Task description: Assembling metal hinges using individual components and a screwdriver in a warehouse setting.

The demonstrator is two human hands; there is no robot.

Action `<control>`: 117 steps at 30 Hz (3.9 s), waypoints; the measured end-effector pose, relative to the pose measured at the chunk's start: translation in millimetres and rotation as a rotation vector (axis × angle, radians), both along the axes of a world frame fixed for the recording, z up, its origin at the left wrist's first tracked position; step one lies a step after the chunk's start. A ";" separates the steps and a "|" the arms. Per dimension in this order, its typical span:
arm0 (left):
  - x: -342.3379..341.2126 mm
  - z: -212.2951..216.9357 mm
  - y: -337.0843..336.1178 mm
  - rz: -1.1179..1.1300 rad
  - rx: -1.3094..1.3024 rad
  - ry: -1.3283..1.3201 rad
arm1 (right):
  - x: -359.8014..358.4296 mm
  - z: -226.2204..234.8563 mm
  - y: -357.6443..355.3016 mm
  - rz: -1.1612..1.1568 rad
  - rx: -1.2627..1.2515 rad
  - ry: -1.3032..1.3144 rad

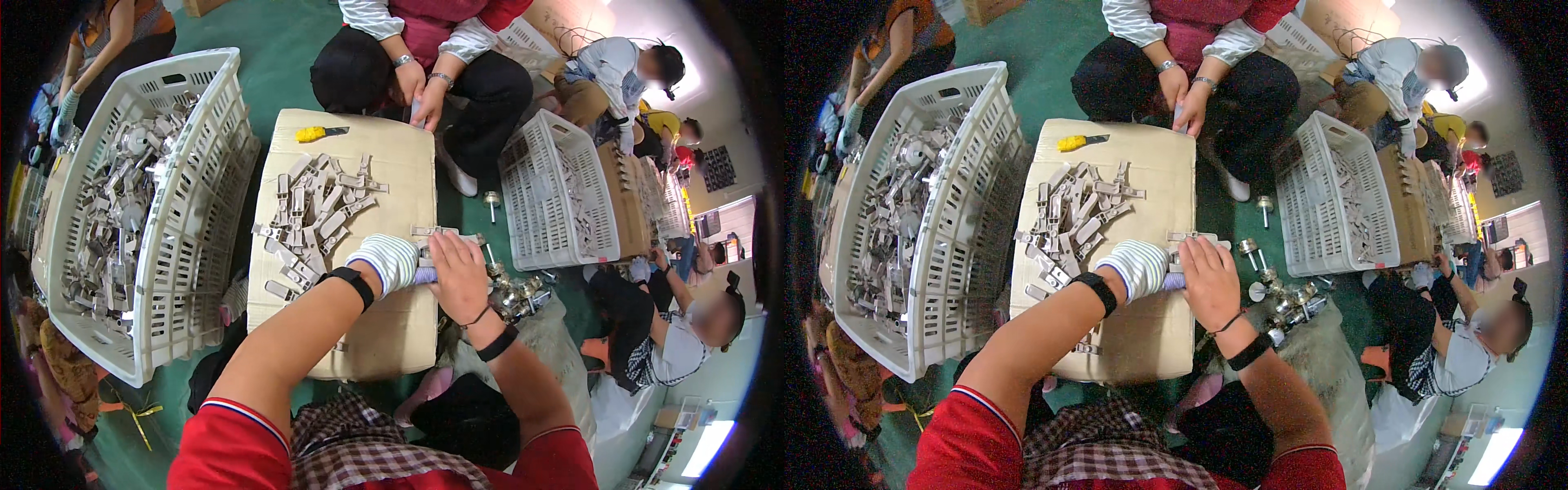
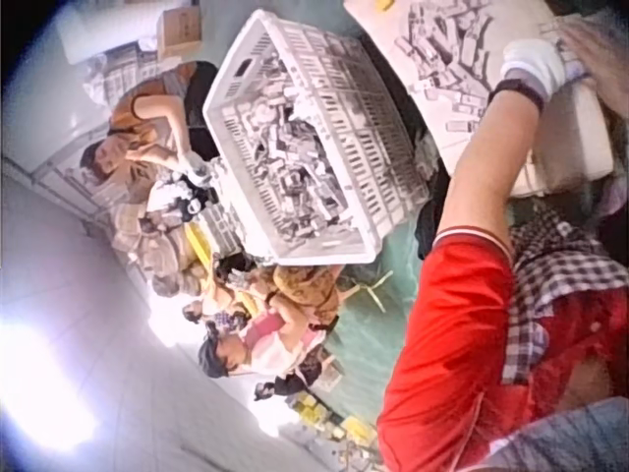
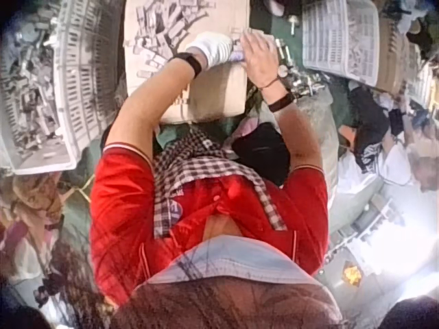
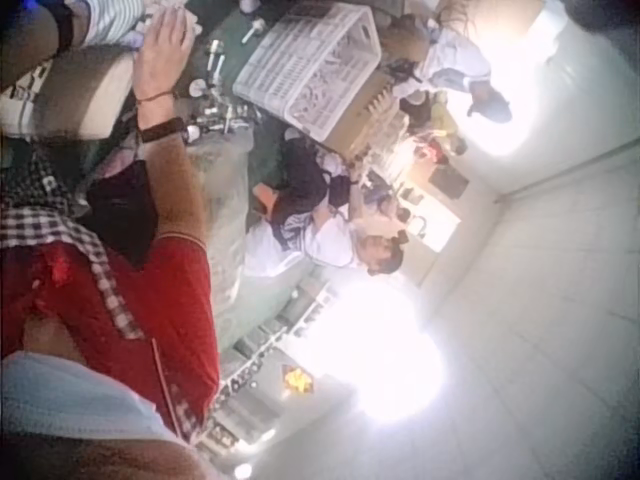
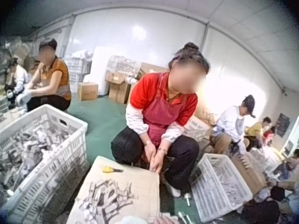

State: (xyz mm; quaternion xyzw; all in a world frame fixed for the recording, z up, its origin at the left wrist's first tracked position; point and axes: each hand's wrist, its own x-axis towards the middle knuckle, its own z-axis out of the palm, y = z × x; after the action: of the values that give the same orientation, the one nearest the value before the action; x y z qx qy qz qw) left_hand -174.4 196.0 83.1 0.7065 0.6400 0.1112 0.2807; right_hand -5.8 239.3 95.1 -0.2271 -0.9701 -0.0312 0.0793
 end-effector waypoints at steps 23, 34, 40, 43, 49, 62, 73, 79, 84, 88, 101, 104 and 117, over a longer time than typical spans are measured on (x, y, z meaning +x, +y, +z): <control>-23.6 1.0 -1.9 0.061 0.062 0.014 | -44.9 16.1 87.1 -0.025 -0.586 -0.262; -35.1 4.3 12.1 0.031 -0.011 -0.017 | -68.2 17.6 130.9 -0.086 -1.072 -0.463; -37.0 6.6 23.8 0.013 0.000 0.027 | -69.6 -3.3 160.9 -0.043 -1.166 -0.533; -36.1 4.9 23.9 0.003 0.054 0.206 | -79.3 -1.4 161.0 -0.097 -1.149 -0.582; -17.8 1.4 34.5 0.032 0.145 0.314 | -79.3 3.1 169.8 -0.149 -1.218 -0.604; -31.8 -20.8 71.3 -0.009 -0.016 0.160 | -74.8 -22.8 182.7 -0.080 -1.125 -0.300; -52.1 -13.9 81.6 -0.331 0.216 0.336 | -33.8 8.5 113.7 0.177 -0.167 0.086; -54.5 -6.7 94.5 -0.284 0.153 0.180 | -52.5 7.9 128.5 0.045 -0.310 0.008; -49.9 11.8 95.4 -0.048 -0.057 0.134 | -63.8 9.9 153.9 0.014 -0.497 -0.109; -39.7 -2.1 84.1 0.185 0.106 0.013 | -76.1 8.5 179.5 -0.028 -0.744 -0.189; -58.2 -7.6 127.3 0.041 -0.006 0.261 | -93.7 -12.6 222.9 -0.050 -0.749 -0.115; -63.2 2.5 132.3 0.033 -0.071 0.217 | -89.9 1.3 210.8 -0.092 -0.596 -0.038; -91.9 -12.7 163.1 -0.146 0.032 0.244 | -85.5 -9.3 189.0 0.055 -0.162 0.125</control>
State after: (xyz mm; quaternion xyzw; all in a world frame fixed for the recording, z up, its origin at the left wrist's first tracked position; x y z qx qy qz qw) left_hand -266.3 359.1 70.4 0.7639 0.6144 0.0140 0.1968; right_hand -91.4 428.3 85.8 -0.2075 -0.9685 0.0639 0.1217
